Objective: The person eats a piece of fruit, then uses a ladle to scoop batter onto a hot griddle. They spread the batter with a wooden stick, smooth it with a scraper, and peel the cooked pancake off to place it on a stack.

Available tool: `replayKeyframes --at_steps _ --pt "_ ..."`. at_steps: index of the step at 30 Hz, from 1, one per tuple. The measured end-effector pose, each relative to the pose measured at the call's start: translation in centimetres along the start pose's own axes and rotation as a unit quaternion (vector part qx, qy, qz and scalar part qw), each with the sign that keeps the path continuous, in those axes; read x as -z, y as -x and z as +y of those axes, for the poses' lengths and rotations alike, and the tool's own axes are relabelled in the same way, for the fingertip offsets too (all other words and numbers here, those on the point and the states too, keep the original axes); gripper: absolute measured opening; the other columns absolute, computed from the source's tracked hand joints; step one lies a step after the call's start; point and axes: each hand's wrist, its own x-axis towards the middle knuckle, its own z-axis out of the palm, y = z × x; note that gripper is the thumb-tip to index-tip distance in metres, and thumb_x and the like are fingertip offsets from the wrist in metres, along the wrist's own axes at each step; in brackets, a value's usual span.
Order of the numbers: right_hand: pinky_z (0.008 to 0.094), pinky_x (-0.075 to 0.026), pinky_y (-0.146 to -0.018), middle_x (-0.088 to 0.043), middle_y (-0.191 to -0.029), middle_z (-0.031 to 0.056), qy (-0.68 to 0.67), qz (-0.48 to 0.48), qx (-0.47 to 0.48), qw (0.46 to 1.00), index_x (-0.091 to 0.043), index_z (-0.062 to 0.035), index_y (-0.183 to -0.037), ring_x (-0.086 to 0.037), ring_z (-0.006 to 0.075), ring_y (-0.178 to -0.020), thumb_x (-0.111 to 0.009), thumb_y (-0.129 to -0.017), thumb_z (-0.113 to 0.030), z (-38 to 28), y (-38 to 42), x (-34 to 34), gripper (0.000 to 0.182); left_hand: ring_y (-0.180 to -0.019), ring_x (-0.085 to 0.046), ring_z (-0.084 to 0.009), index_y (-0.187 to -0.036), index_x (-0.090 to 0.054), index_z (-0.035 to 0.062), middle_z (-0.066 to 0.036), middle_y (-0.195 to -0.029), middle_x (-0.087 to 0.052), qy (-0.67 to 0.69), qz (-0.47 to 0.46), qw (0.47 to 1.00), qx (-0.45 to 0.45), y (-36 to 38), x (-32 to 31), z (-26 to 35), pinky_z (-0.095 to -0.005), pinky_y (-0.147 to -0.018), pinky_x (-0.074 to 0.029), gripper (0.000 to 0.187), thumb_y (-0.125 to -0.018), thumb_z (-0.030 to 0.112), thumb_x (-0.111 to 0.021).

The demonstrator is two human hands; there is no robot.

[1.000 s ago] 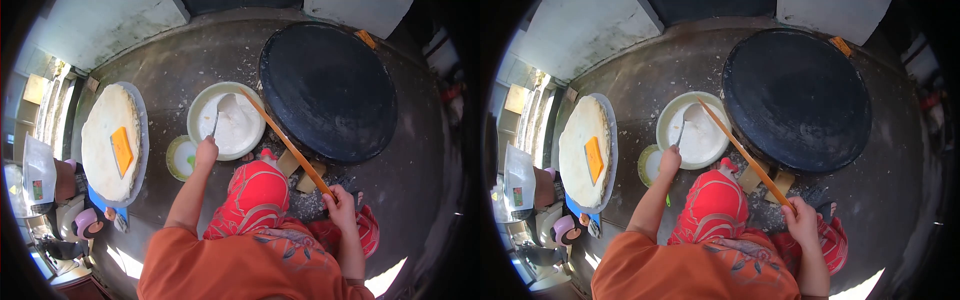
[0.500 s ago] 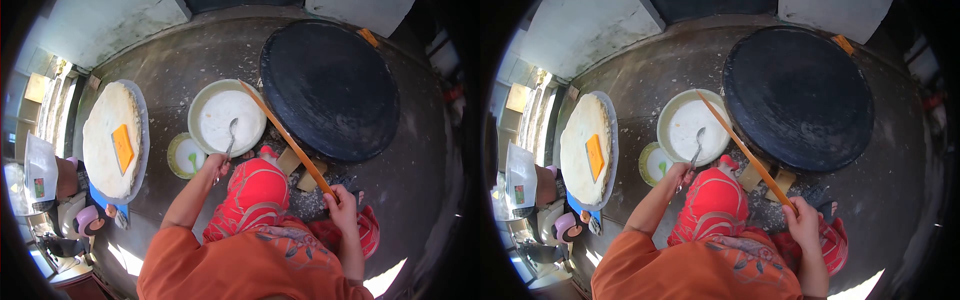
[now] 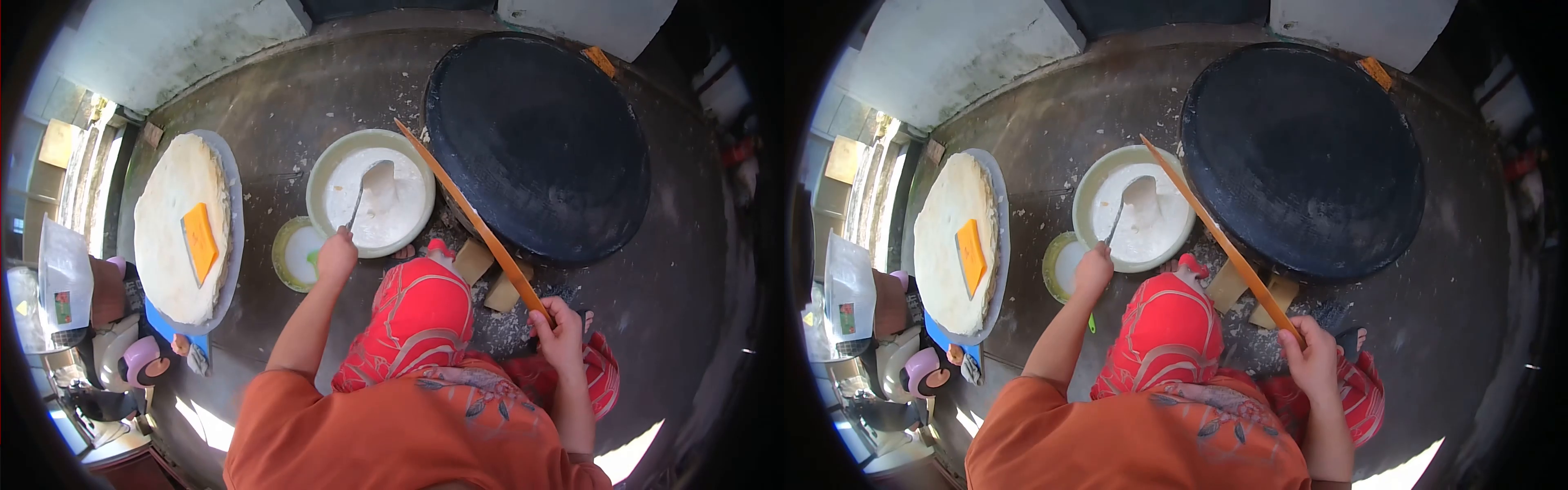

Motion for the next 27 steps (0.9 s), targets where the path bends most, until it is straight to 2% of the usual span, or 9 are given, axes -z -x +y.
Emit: replayKeyframes --at_steps 3,11,14,15,16,17,19,23,27 --pt "0.0197 -0.044 -0.052 -0.058 -0.068 0.0028 -0.017 -0.017 -0.005 1.0 -0.054 0.0019 -0.088 -0.055 0.0062 -0.056 -0.056 -0.083 -0.005 0.0 -0.6 0.1 0.009 -0.084 -0.059 -0.0373 -0.094 -0.058 0.0026 -0.023 -0.086 -0.061 -0.056 -0.088 0.994 -0.019 -1.1 -2.7 -1.6 -0.0457 -0.074 -0.046 0.025 -0.084 0.02 -0.044" --pt "0.0196 -0.045 -0.052 -0.059 -0.069 0.0036 0.003 -0.02 -0.008 1.0 -0.053 0.0023 -0.089 -0.055 0.0066 -0.057 -0.055 -0.083 -0.004 -0.4 -0.6 -0.2 0.009 -0.089 -0.057 -0.0384 -0.09 -0.059 -0.0036 -0.025 -0.089 -0.06 0.001 -0.084 0.995 0.047 -0.6 -2.2 -5.1 -0.0457 -0.079 -0.044 0.026 -0.082 0.017 -0.046" --pt "0.0194 -0.044 -0.052 -0.058 -0.069 0.0032 0.003 -0.008 0.005 1.0 -0.053 0.0023 -0.09 -0.054 0.0063 -0.057 -0.055 -0.084 -0.004 -0.4 -1.0 -0.3 0.009 -0.068 -0.061 -0.034 -0.095 -0.056 -0.0029 -0.021 -0.076 -0.061 0.03 -0.05 0.998 -0.035 -3.3 -8.3 -4.8 -0.0417 -0.059 -0.048 0.025 -0.083 0.017 -0.046" --pt "0.0192 -0.044 -0.052 -0.058 -0.069 0.0029 -0.005 -0.006 -0.001 1.0 -0.053 0.0022 -0.09 -0.054 0.0061 -0.057 -0.054 -0.084 -0.004 -0.3 -1.2 -0.4 0.008 -0.055 -0.053 -0.0261 -0.096 -0.054 -0.0018 -0.016 -0.069 -0.056 0.269 -0.18 0.934 0.152 -3.5 -7.3 -2.7 -0.0352 -0.048 -0.042 0.025 -0.085 0.018 -0.044" --pt "0.0191 -0.044 -0.052 -0.057 -0.069 0.0026 -0.012 -0.006 -0.008 1.0 -0.053 0.0022 -0.09 -0.053 0.0059 -0.056 -0.053 -0.084 -0.004 -0.3 -1.1 -0.4 0.008 -0.042 -0.045 -0.0181 -0.098 -0.052 -0.0007 -0.011 -0.063 -0.052 0.476 -0.29 0.764 0.325 -3.0 -6.2 -1.5 -0.0287 -0.036 -0.037 0.024 -0.088 0.02 -0.043" --pt "0.0191 -0.044 -0.052 -0.057 -0.069 0.0026 -0.01 -0.005 -0.006 1.0 -0.053 0.0022 -0.09 -0.053 0.0059 -0.056 -0.053 -0.084 -0.004 -0.3 -1.1 -0.3 0.008 -0.042 -0.045 -0.0181 -0.098 -0.052 -0.0007 -0.011 -0.063 -0.052 0.478 -0.29 0.764 0.323 -2.8 -5.6 -1.4 -0.0287 -0.036 -0.037 0.024 -0.088 0.02 -0.043" --pt "0.0185 -0.043 -0.052 -0.057 -0.07 0.0023 -0.033 -0.007 -0.001 0.999 -0.053 0.002 -0.09 -0.053 0.0055 -0.056 -0.053 -0.085 -0.003 -0.3 -1.2 -0.4 0.008 -0.04 -0.027 -0.006 -0.104 -0.047 0.0009 -0.002 -0.061 -0.04 0.65 -0.378 0.557 0.352 -2.7 -3.9 -1.9 -0.0176 -0.032 -0.022 0.026 -0.092 0.022 -0.037" --pt "0.0179 -0.042 -0.051 -0.057 -0.07 0.0023 -0.09 -0.01 -0.017 0.996 -0.053 0.0018 -0.09 -0.053 0.0054 -0.056 -0.052 -0.085 -0.003 -0.1 -1.0 -0.3 0.007 -0.04 -0.029 -0.0069 -0.106 -0.047 0.0001 -0.003 -0.061 -0.039 0.734 -0.407 0.465 0.281 -0.2 -0.3 -3.1 -0.0178 -0.032 -0.024 0.03 -0.094 0.025 -0.035" --pt "0.0174 -0.042 -0.05 -0.058 -0.072 0.0027 -0.101 -0.018 -0.005 0.995 -0.052 0.0013 -0.092 -0.053 0.0052 -0.056 -0.051 -0.086 -0.003 0.7 -0.7 -0.1 0.008 -0.04 -0.032 -0.0076 -0.108 -0.047 0.0004 -0.005 -0.061 -0.044 0.752 -0.38 0.492 0.217 2.7 4.0 -3.8 -0.0193 -0.032 -0.026 0.029 -0.092 0.024 -0.04"
